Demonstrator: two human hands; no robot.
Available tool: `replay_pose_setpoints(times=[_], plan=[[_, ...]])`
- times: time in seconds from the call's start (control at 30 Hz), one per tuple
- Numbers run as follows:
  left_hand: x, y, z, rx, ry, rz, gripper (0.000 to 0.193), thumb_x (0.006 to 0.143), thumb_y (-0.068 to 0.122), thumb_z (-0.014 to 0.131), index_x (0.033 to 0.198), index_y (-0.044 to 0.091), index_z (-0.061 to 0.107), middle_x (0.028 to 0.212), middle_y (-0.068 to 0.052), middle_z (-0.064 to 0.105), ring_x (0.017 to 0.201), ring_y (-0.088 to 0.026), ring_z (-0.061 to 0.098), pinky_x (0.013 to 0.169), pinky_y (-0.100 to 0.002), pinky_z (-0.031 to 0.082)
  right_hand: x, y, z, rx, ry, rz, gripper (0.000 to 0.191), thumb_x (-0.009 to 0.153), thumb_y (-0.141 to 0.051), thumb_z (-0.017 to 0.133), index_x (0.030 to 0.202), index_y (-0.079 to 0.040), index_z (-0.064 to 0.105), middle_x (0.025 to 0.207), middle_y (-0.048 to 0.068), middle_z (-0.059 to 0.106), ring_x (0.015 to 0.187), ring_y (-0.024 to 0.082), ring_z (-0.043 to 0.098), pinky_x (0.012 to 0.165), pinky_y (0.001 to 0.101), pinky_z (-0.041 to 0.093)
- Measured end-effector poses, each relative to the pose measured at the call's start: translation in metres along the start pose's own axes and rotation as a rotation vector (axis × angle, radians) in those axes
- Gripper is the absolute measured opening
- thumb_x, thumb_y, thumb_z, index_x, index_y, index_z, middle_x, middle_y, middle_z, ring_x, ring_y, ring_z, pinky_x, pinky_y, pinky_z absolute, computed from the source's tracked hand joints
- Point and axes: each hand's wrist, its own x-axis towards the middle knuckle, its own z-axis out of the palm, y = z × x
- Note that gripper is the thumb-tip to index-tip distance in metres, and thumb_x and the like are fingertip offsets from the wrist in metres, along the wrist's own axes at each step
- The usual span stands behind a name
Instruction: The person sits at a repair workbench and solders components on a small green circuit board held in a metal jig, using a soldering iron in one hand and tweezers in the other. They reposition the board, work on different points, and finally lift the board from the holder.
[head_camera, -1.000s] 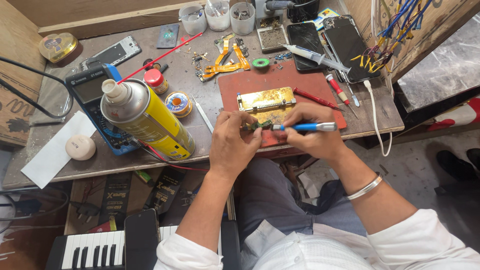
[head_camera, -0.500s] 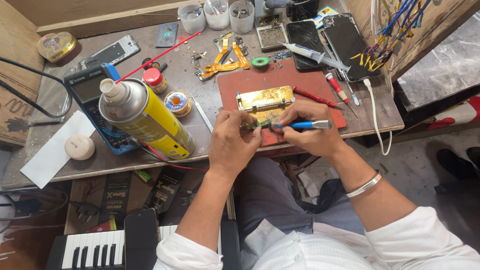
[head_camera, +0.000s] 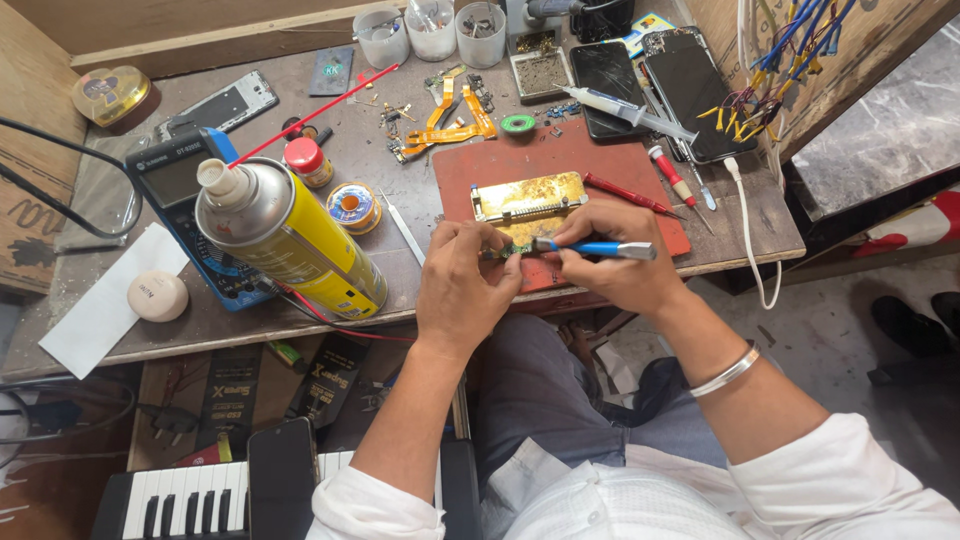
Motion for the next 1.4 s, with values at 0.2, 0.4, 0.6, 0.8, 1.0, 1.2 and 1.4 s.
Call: replay_pose_setpoints(times=[0.2,0.4,0.6,0.8,1.0,1.2,1.4], plan=[[0.0007,-0.0001,0.0,-0.014,0.006,0.014,0.027,0.079,0.009,0.081,0.095,0.006,0.059,0.09,-0.003,0.07,0.096,-0.024,0.065,0.084,-0.038,0.056,-0.0004,0.0046,-0.0005,-0.037,0.023,-0.059,0.013,0.078,0.0,0.073,0.091,0.002,0.071,0.096,0.008,0.073,0.088,0.014,0.072,0.079,0.0287,0.058],[0.0005,-0.0003,-0.0003,-0.003,-0.003,0.004,0.027,0.08,0.009,0.081,0.094,0.006,0.058,0.089,-0.003,0.069,0.095,-0.025,0.064,0.084,-0.039,0.054,-0.0023,0.004,-0.0007,0.049,0.021,-0.052,0.014,0.08,0.0,0.072,0.094,0.001,0.071,0.1,0.011,0.073,0.091,0.016,0.072,0.082,0.0301,0.059],[0.0006,-0.0001,-0.0003,-0.008,0.008,0.026,0.028,0.079,0.008,0.081,0.094,0.005,0.058,0.088,-0.003,0.068,0.095,-0.025,0.064,0.084,-0.04,0.054,-0.002,0.0012,0.0014,0.002,-0.047,-0.104,0.013,0.077,-0.001,0.074,0.09,0.0,0.07,0.095,0.011,0.075,0.088,0.017,0.074,0.08,0.0293,0.06],[0.0003,-0.0002,0.0,-0.002,0.013,0.026,0.027,0.079,0.008,0.081,0.093,0.006,0.058,0.087,-0.003,0.067,0.096,-0.026,0.064,0.083,-0.04,0.054,-0.0028,-0.0013,0.0015,-0.088,-0.013,-0.139,0.015,0.077,0.0,0.075,0.092,0.001,0.072,0.096,0.011,0.075,0.089,0.018,0.074,0.081,0.03,0.058],[0.0002,-0.0003,0.0001,-0.008,0.008,0.014,0.028,0.079,0.009,0.082,0.094,0.005,0.058,0.087,-0.004,0.066,0.095,-0.026,0.064,0.083,-0.041,0.054,-0.0028,-0.0023,0.0045,-0.068,-0.011,-0.148,0.015,0.079,-0.001,0.075,0.094,0.001,0.071,0.098,0.011,0.075,0.09,0.019,0.074,0.082,0.0301,0.059],[0.0004,-0.0004,-0.0012,-0.005,-0.001,0.017,0.029,0.079,0.009,0.082,0.094,0.005,0.058,0.087,-0.004,0.067,0.095,-0.026,0.064,0.083,-0.041,0.054,-0.0003,-0.0007,0.0025,-0.007,-0.017,-0.104,0.014,0.078,0.0,0.073,0.092,0.001,0.07,0.097,0.011,0.074,0.09,0.018,0.073,0.082,0.0293,0.059],[0.0003,-0.0009,0.0011,0.009,0.012,0.027,0.027,0.08,0.009,0.081,0.093,0.006,0.058,0.087,-0.003,0.066,0.095,-0.026,0.063,0.083,-0.041,0.054,0.0007,0.0,0.0026,-0.054,-0.063,-0.11,0.013,0.077,-0.001,0.074,0.09,0.001,0.071,0.095,0.01,0.076,0.089,0.016,0.075,0.081,0.0289,0.059]])
